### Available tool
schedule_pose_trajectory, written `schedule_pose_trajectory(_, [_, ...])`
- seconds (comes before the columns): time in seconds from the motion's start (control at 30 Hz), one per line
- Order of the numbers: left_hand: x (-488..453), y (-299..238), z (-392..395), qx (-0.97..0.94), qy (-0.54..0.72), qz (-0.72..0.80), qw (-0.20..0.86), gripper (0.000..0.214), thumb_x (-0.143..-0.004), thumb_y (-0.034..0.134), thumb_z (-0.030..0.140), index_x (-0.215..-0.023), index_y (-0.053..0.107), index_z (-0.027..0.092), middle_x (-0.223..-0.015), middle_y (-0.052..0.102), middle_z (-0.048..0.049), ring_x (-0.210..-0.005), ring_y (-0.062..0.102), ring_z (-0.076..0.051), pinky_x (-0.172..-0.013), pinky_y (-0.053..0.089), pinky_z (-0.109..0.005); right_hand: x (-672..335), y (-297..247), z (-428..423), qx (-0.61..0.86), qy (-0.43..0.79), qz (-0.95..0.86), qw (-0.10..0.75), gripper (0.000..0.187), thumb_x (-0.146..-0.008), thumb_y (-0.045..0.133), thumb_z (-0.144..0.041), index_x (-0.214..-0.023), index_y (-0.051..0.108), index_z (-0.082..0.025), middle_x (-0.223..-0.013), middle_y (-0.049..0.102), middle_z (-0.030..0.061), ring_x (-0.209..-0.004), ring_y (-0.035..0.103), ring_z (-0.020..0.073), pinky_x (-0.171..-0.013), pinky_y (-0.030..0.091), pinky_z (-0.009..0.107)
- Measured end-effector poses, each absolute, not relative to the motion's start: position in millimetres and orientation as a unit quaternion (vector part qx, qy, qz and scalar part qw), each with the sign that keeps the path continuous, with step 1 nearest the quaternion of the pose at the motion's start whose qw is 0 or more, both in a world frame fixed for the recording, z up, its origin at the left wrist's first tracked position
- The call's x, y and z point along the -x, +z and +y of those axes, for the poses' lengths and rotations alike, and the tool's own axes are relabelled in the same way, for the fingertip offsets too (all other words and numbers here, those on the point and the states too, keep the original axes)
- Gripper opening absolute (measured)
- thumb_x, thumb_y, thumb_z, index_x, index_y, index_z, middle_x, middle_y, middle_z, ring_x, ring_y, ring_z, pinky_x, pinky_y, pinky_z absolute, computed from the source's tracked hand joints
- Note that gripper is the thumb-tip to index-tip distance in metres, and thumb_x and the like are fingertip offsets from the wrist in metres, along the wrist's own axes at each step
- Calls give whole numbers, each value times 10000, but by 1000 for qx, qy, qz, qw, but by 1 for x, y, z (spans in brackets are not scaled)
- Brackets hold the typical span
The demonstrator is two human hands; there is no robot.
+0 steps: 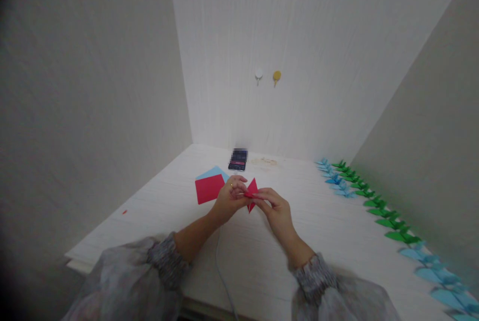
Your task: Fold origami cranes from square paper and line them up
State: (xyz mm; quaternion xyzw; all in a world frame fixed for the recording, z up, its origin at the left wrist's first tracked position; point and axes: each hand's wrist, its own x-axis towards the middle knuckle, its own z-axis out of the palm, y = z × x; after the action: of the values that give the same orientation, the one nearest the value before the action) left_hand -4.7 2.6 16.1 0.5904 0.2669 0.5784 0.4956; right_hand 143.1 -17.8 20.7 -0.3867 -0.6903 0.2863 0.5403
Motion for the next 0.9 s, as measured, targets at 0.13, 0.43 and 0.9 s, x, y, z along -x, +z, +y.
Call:
schedule_pose_trajectory(0.13, [6, 20, 1, -617, 560, 269, 484, 157, -595, 650, 252, -653, 572, 128, -998, 468, -54, -770, 532, -102, -683, 473, -252, -147, 21, -19, 383, 298, -665, 567, 71, -683, 610, -264, -724, 665, -246, -820, 591, 26, -793, 551, 173, -726, 447, 324])
schedule_pose_trajectory(0.43, [6, 23, 1, -584, 560, 301, 505, 187, -559, 677, 248, -660, 569, 134, -712, 593, -18, -660, 551, -101, -634, 439, -234, -144, 25, -22, 418, 334, -619, 575, 69, -656, 633, -267, -670, 630, -199, -702, 589, 10, -680, 537, 147, -644, 437, 277])
schedule_pose_trajectory(0.9, [1, 16, 2, -519, 558, 255, 596, 367, -538, 696, 223, -851, 529, 134, -666, 607, -5, -600, 561, -97, -604, 433, -229, -136, 16, -18, 420, 378, -528, 634, 191, -602, 676, -251, -738, 557, -190, -631, 579, -22, -570, 522, 104, -548, 417, 220])
